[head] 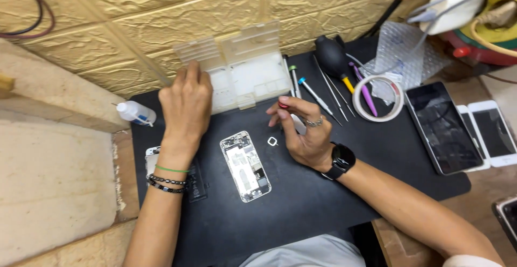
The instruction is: A person is repairing a smartphone by using a precision screwdriver to manipulate internal components and screws on a workbench.
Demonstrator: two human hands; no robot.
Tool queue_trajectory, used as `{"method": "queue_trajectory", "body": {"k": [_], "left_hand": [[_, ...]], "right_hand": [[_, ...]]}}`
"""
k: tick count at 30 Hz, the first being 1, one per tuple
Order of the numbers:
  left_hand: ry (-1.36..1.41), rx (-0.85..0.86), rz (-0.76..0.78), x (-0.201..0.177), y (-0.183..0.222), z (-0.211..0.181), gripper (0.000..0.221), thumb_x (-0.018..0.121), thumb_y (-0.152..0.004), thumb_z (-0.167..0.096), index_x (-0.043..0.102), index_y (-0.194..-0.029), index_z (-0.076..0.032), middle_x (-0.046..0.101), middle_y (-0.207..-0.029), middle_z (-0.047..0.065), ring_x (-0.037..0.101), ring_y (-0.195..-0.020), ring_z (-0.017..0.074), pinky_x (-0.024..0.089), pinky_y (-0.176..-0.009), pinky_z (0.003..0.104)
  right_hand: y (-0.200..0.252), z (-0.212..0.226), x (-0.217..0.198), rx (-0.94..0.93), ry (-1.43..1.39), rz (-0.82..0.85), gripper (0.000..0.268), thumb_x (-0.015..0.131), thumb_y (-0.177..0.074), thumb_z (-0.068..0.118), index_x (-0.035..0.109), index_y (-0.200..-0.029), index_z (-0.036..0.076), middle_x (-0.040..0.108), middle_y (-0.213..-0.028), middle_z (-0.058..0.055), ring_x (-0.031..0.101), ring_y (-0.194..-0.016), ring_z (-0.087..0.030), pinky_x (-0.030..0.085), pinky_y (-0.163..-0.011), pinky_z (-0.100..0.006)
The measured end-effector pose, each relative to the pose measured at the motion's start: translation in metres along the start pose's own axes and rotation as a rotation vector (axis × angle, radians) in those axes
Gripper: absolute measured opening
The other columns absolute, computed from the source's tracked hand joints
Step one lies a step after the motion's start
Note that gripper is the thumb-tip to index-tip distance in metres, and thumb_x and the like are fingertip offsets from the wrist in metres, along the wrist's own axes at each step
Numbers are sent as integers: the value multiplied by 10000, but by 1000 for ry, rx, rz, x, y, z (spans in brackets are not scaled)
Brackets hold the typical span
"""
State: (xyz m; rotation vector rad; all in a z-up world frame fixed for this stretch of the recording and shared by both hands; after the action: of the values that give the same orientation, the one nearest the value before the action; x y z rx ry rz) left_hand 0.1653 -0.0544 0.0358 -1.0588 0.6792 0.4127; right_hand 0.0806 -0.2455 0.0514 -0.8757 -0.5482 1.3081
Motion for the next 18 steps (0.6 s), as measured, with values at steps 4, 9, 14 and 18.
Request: {"method": "queue_trajectory", "body": {"k": [4,9,14,18], "left_hand": [[-66,-9,12,-3,-5,1,92,674,-913,-108,693,-830,-141,671,-941,29,686,-756,194,519,-458,287],[13,-54,-2,-31,-19,0,94,678,-970,-136,684,-876,-125,650,-935,26,674,-740,188,507,-457,274],[195,-39,-244,-106,-26,-32,44,723,-968,-121,715,-925,-125,637,-897,15,659,-682,184,483,-480,259],[331,7,-364,-127,-2,-57,92,681,-1011,-161,773,-1009,-154,671,-892,2,628,-674,141,491,-524,216]], "right_hand": [[-5,0,-1,40,-2,6,219,523,-1021,-105,545,-1238,-120,739,-855,-184,681,-557,-221,589,-545,-348],[-14,-11,4,273,83,123,205,495,-1083,33,535,-1268,-46,593,-757,-112,498,-597,-142,459,-549,-303],[-8,-42,12,669,-86,175,248,705,-993,136,604,-1193,33,580,-735,-33,462,-600,-63,422,-528,-211],[21,-56,25,1078,-426,125,225,708,-986,171,683,-1107,-17,528,-641,-8,360,-441,10,277,-337,-153]]}}
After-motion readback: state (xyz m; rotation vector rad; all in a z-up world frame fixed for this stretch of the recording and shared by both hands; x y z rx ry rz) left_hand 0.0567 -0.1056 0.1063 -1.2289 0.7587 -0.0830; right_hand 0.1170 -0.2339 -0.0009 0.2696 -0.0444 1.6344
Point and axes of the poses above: each hand's wrist, its own y-axis away from the middle knuckle, its own x-axis out of the palm, z = x × y, the point moved 10 cm from there along -y, towards the middle knuckle
